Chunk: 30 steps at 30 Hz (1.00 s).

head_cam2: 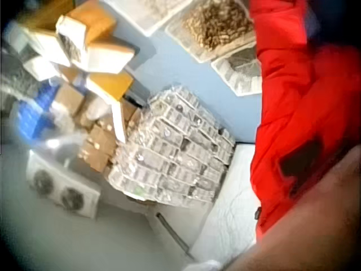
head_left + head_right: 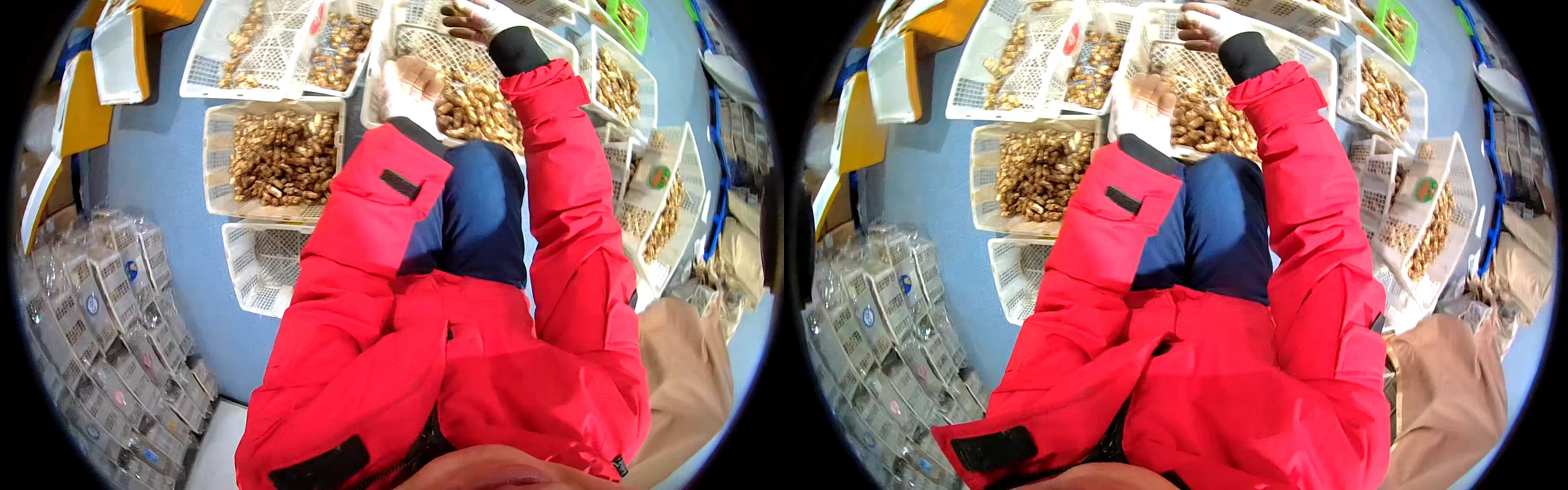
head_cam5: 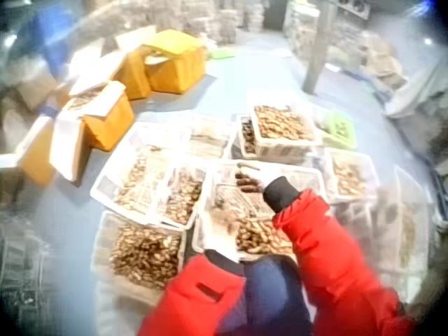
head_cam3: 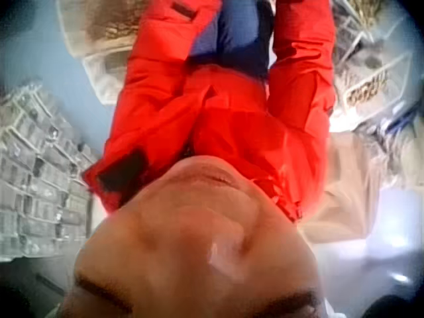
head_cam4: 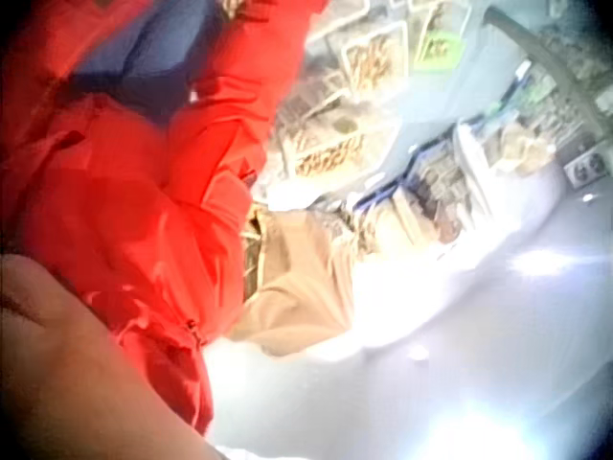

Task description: The person sorts bulbs by hand, picking them up from plastic baskets to check them and placing them back into the containers.

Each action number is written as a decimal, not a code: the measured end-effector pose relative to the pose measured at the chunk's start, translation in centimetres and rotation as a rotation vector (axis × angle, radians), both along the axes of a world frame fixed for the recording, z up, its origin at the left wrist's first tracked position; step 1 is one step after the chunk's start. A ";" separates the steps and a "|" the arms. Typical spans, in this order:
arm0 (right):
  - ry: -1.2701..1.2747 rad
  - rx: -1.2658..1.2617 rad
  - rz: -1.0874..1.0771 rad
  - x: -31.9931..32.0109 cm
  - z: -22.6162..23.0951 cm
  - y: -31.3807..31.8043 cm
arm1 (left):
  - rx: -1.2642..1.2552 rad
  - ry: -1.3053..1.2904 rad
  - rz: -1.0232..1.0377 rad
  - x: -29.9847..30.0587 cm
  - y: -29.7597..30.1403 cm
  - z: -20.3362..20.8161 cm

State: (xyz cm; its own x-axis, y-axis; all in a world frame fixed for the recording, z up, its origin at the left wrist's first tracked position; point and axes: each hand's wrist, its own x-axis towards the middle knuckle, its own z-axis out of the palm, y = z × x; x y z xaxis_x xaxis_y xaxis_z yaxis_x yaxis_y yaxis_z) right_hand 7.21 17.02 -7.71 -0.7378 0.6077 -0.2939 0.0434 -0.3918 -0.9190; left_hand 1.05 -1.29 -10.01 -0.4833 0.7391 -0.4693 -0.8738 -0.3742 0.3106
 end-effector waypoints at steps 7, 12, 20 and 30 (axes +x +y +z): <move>-0.467 0.123 -0.200 13.3 -8.4 0.3 | 0.007 -0.069 0.121 -1.9 -0.7 0.8; -0.564 0.756 0.310 9.6 -14.4 -2.0 | 0.042 -0.031 0.020 -1.8 -0.3 0.4; -0.422 0.564 0.231 10.7 -18.7 -2.5 | 0.469 -0.227 -0.181 -1.5 0.7 -2.1; 0.380 -0.419 -0.073 11.8 -10.0 -5.9 | 0.215 -0.089 -0.123 -2.3 -0.1 -1.8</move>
State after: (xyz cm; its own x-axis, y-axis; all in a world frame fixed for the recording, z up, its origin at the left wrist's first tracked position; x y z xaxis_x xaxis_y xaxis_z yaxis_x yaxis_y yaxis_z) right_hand 18.97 11.13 -17.66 -0.7991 0.5499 -0.2430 -0.3007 -0.7156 -0.6305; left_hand -1.24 -1.42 -11.78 -0.3477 0.8769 -0.3319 -0.9370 -0.3126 0.1558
